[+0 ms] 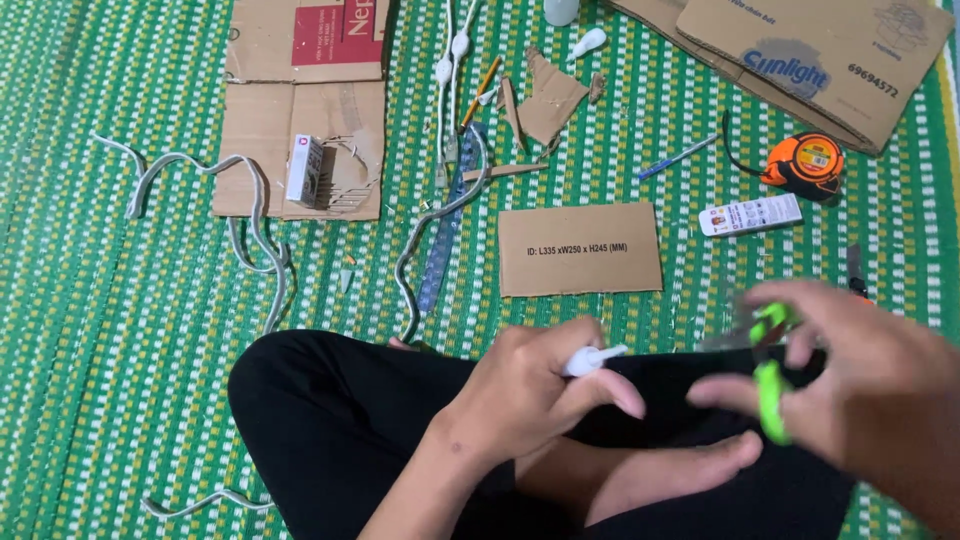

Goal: Assembling a decorative sign by gluing an LED strip onto a cardboard template.

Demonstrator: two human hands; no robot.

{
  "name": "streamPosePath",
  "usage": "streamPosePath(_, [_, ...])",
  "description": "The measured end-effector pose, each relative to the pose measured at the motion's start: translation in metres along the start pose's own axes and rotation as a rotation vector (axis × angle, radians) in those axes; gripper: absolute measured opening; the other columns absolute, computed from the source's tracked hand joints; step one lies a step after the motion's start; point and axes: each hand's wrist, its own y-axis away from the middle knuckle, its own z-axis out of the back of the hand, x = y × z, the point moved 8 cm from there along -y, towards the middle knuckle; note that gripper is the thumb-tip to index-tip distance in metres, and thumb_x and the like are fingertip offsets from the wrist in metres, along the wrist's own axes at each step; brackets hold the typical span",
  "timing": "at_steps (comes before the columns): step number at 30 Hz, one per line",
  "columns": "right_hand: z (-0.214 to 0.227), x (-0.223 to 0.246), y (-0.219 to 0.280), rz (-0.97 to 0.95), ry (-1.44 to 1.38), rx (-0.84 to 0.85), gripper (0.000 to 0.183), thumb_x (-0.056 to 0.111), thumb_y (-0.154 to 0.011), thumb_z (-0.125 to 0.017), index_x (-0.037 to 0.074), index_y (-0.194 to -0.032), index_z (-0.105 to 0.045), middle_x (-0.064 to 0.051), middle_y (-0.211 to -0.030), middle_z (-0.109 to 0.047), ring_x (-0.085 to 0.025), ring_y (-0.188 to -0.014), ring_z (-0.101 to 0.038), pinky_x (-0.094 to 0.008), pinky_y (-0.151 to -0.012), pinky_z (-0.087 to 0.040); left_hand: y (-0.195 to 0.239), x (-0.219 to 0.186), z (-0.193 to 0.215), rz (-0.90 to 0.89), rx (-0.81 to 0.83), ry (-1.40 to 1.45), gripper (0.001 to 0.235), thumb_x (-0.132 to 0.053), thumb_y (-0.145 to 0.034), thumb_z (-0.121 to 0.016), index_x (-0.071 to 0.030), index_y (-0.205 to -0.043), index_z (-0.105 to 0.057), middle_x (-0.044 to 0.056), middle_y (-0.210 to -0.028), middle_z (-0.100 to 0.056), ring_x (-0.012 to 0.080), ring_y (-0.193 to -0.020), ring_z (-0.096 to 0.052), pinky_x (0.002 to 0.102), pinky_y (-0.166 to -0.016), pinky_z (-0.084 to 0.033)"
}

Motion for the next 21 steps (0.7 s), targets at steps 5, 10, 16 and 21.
streamPosePath(5, [-0.067,-0.159,-0.04,-0.376,0.049,0.066,0.078,0.028,-0.061,-0.097,-0.007,-0.122,-0.064,-0.022,-0.082,-0.069,-0.034,-0.058,-0.066,-0.042,-0.05,-0.054,0.012,0.038,0.021,0.148,-0.026,0.038,0.017,-0.012,-0.087,-0.076,-0.009,-0.079,-0.061,-0.001,-0.06,-0.067,0.0139,-0.044,-0.052,0.029,-0.046,-0.045])
streamPosePath(10, [-0.173,-0.322,-0.001,-0.667,-0.382,0.12,0.083,-0.005,-0.068,-0.093,-0.025,-0.138,-0.054,-0.042,-0.106,-0.074,-0.046,-0.083,-0.072,-0.047,-0.071,-0.054,0.038,0.104,0.046,0.314,-0.088,-0.022,0.012,-0.012,-0.09,-0.069,-0.009,-0.078,-0.069,0.001,-0.06,-0.067,0.0139,-0.048,-0.054,0.029,-0.05,-0.047])
streamPosePath(16, [-0.203,-0.388,-0.002,-0.919,-0.233,-0.004,0.092,0.009,-0.072,-0.1,-0.029,-0.139,-0.05,-0.042,-0.095,-0.071,-0.046,-0.079,-0.07,-0.056,-0.063,-0.059,0.063,0.179,0.058,0.525,-0.205,0.099,0.019,-0.013,-0.097,-0.066,-0.006,-0.079,-0.06,0.0,-0.063,-0.056,0.0104,-0.056,-0.045,0.027,-0.055,-0.042])
streamPosePath(21, [-0.236,-0.424,-0.009,-0.898,-0.27,0.063,0.056,-0.006,-0.082,-0.09,-0.018,-0.132,-0.068,-0.037,-0.084,-0.077,-0.041,-0.065,-0.072,-0.048,-0.049,-0.055,0.064,0.203,0.058,0.606,-0.241,0.051,0.017,-0.011,-0.097,-0.063,-0.006,-0.081,-0.06,-0.001,-0.066,-0.056,0.0099,-0.06,-0.045,0.028,-0.056,-0.044])
